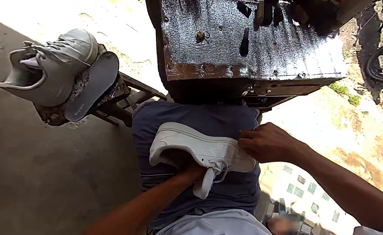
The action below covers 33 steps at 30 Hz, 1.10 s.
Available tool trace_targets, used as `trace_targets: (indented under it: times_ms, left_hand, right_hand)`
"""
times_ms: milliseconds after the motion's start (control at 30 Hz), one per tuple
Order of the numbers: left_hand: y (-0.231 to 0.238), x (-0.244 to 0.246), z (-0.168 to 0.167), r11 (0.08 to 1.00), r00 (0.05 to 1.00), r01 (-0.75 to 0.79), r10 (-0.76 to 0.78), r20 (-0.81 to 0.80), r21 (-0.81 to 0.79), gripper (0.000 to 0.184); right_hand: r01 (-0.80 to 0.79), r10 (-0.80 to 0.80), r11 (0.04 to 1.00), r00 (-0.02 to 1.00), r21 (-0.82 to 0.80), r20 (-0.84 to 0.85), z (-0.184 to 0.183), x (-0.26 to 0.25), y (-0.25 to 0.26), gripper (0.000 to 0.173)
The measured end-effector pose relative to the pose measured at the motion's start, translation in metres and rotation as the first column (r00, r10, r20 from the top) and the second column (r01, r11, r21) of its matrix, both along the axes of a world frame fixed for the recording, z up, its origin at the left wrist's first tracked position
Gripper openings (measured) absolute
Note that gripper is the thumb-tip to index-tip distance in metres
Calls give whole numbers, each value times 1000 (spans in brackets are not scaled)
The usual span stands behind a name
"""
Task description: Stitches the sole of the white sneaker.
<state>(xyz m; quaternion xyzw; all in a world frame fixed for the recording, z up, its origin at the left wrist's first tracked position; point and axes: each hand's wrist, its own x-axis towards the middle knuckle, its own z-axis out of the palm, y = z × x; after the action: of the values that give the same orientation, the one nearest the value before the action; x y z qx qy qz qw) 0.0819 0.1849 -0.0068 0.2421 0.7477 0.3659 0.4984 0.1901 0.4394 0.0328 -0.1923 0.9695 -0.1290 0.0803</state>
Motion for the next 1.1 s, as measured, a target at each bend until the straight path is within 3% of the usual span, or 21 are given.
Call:
trace_targets:
  times_ms: [133,300,367,433,500,567,633,700,800,967,1033,1100]
  left_hand:
    - [4,4,1,996,998,57,-60,-36,-70,28]
    - [-2,3,-11,988,984,155,-156,-83,-14,30]
    - [-11,2,-11,983,974,177,-169,-153,41,31]
    - [-21,6,-13,968,971,78,-18,-240,240,27]
    - [-23,6,-11,927,946,101,23,-324,362,24]
    - [-23,1,-10,917,889,237,-71,-452,322,21]
    - [-23,-4,-10,910,864,314,-156,-479,271,22]
    - [-19,-3,-11,905,865,332,-180,-469,265,22]
    - [-12,-2,-10,896,841,347,-168,-514,276,19]
    - [-21,8,-23,914,872,240,-54,-487,328,19]
    - [-24,10,-29,896,839,238,5,-544,375,19]
    - [-24,11,-34,877,830,231,48,-555,422,19]
  right_hand:
    - [113,-113,994,992,-14,-60,-8,14,-9,19]
    - [276,-286,955,953,-109,-95,-19,31,-17,20]
    - [259,-263,964,962,-65,-68,-15,29,-18,20]
    - [211,-211,978,976,-12,-49,-12,26,-16,18]
    - [159,-158,986,987,46,-29,-5,22,-15,14]
    - [100,-102,990,995,96,13,2,16,-18,11]
    - [42,-49,997,993,64,105,7,7,-13,10]
    - [47,-48,999,954,12,297,15,-7,-2,18]
    - [76,-105,994,869,81,484,25,-27,4,26]
    - [244,-292,951,907,189,302,26,-17,26,60]
    - [352,-388,918,893,183,230,20,3,43,64]
    - [497,-534,844,815,204,225,14,24,66,65]
